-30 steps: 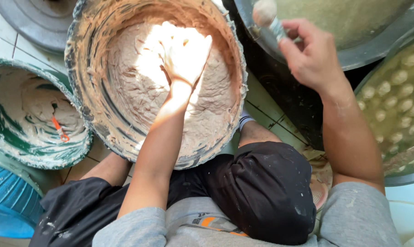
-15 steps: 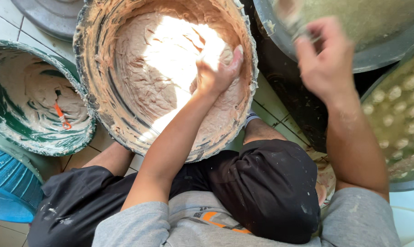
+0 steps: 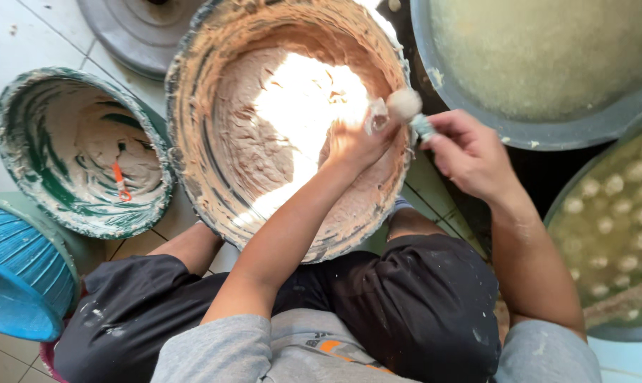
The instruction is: The person scoops a thick beige paste from a large bowl using a small metal scoop and forms small round balls. Each ball is dropped into a pot of hot oil where it cooks. The person repeats this scooping and dropping process continuously.
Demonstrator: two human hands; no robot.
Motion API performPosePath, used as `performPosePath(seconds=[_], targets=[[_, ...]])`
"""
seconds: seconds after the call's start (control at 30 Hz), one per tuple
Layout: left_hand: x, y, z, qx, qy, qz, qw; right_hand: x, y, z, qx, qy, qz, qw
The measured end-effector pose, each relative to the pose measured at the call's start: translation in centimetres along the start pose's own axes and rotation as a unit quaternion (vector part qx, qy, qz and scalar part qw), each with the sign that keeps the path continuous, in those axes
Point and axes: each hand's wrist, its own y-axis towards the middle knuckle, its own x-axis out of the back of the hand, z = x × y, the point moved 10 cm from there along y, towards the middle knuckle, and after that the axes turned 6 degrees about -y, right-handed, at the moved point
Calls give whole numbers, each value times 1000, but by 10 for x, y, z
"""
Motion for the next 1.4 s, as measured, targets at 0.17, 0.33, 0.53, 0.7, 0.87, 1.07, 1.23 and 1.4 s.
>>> performPosePath(seconds=[0.17,0.33,0.53,0.7,0.87,1.07,1.23,1.4], targets=[[5,-10,23,126,91,98,983,59,-2,40,107,-275,-198,935],[25,-38,29,182,93,134,970,71,-15,73,181,-405,-286,849],[66,-67,-3,92,28,72,993,45,-28,77,139,-313,-242,908],[78,-96,-4,59,-18,62,996,3,-42,110,179,-295,-174,922],[91,-131,2,-18,-57,-6,998,-55,-43,154,241,-200,-44,949],[101,-161,8,-94,-34,-19,995,-122,-37,196,178,-54,96,978],[120,-181,19,-105,-52,-49,992,-186,-23,233,177,72,194,962],[128,-186,30,-105,-39,-52,992,-223,-11,230,162,66,170,970]])
